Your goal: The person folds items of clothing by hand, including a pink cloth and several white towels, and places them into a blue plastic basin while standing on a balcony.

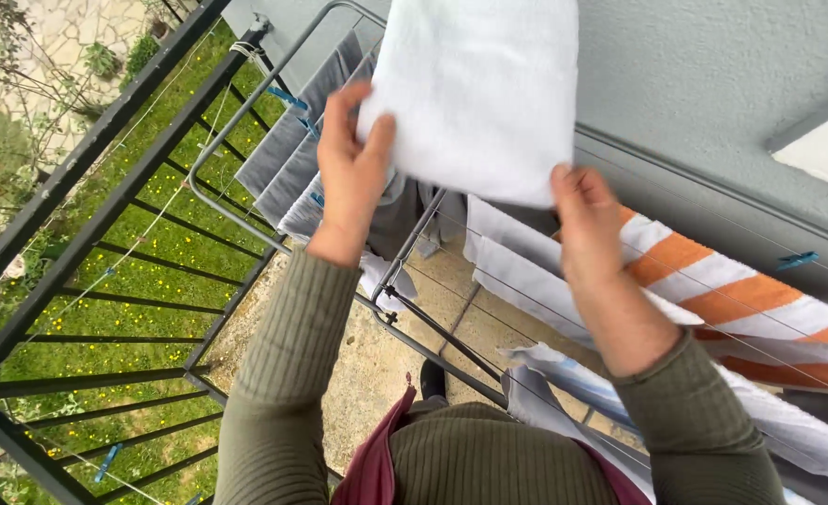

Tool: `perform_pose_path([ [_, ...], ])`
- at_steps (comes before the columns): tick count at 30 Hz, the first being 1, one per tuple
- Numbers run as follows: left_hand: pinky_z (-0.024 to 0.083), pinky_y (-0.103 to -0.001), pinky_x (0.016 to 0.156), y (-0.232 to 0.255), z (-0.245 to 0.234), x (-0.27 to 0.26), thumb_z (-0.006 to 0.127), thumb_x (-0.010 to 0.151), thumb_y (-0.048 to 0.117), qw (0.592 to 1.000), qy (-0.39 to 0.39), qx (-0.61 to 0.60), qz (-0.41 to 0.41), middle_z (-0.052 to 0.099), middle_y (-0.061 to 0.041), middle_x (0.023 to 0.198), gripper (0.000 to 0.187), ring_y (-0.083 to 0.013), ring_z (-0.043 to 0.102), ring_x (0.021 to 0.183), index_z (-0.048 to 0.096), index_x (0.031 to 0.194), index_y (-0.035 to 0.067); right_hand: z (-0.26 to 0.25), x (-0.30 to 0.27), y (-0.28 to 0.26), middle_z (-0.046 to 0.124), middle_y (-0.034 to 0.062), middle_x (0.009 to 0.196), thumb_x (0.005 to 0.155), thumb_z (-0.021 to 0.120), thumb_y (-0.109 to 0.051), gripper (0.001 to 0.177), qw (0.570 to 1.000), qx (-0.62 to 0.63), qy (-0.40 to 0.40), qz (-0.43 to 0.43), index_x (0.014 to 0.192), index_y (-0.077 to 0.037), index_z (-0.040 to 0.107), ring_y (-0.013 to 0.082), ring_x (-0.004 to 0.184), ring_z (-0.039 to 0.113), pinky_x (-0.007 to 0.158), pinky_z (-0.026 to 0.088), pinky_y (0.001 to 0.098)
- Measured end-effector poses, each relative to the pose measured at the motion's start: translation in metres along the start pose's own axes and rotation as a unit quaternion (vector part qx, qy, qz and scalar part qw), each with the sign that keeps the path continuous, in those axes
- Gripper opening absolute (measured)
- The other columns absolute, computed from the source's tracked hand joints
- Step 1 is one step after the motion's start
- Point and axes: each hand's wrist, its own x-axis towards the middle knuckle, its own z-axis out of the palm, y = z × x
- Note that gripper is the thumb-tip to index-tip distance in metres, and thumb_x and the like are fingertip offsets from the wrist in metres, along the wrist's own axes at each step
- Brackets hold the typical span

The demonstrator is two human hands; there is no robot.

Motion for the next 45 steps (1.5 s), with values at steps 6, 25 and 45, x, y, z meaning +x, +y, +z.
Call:
perform_pose_path([
  [6, 0.062, -0.053, 0.091, -0.110, -0.061, -0.127, 0.064, 0.097, 0.009, 0.949, 0.038, 0.174, -0.262, 0.067, -0.031, 0.119, 0.040, -0.0437, 0.069, 0.109, 0.053, 0.135, 0.002, 0.044, -0.098, 0.125, 0.072, 0.0118, 0.086, 0.083, 0.085, -0.046, 0.047, 0.958, -0.127, -0.124, 0.226, 0.102, -0.005, 0.076, 0.0222, 0.083, 0.064, 0.073, 0.051, 0.0361],
  [25, 0.051, -0.046, 0.093, -0.208, -0.088, -0.142, 0.074, 0.084, 0.023, 0.908, -0.011, 0.410, -0.083, 0.070, -0.015, 0.092, 0.044, -0.0368, 0.066, 0.102, 0.060, 0.125, 0.012, 0.040, -0.086, 0.185, 0.075, 0.0215, 0.092, 0.094, 0.066, -0.056, 0.050, 0.906, -0.365, -0.186, 0.104, 0.111, -0.009, 0.061, 0.0427, 0.096, 0.073, 0.081, 0.056, 0.0531],
  [45, 0.057, -0.054, 0.096, -0.255, -0.081, -0.107, 0.076, 0.081, 0.042, 0.898, -0.035, 0.280, -0.338, 0.069, -0.021, 0.114, 0.052, -0.0428, 0.068, 0.113, 0.056, 0.116, 0.009, 0.074, -0.038, 0.120, 0.066, 0.0131, 0.123, 0.088, 0.075, -0.023, 0.050, 0.944, 0.067, -0.218, 0.236, 0.134, -0.009, 0.060, 0.0314, 0.111, 0.064, 0.092, 0.053, 0.0494],
])
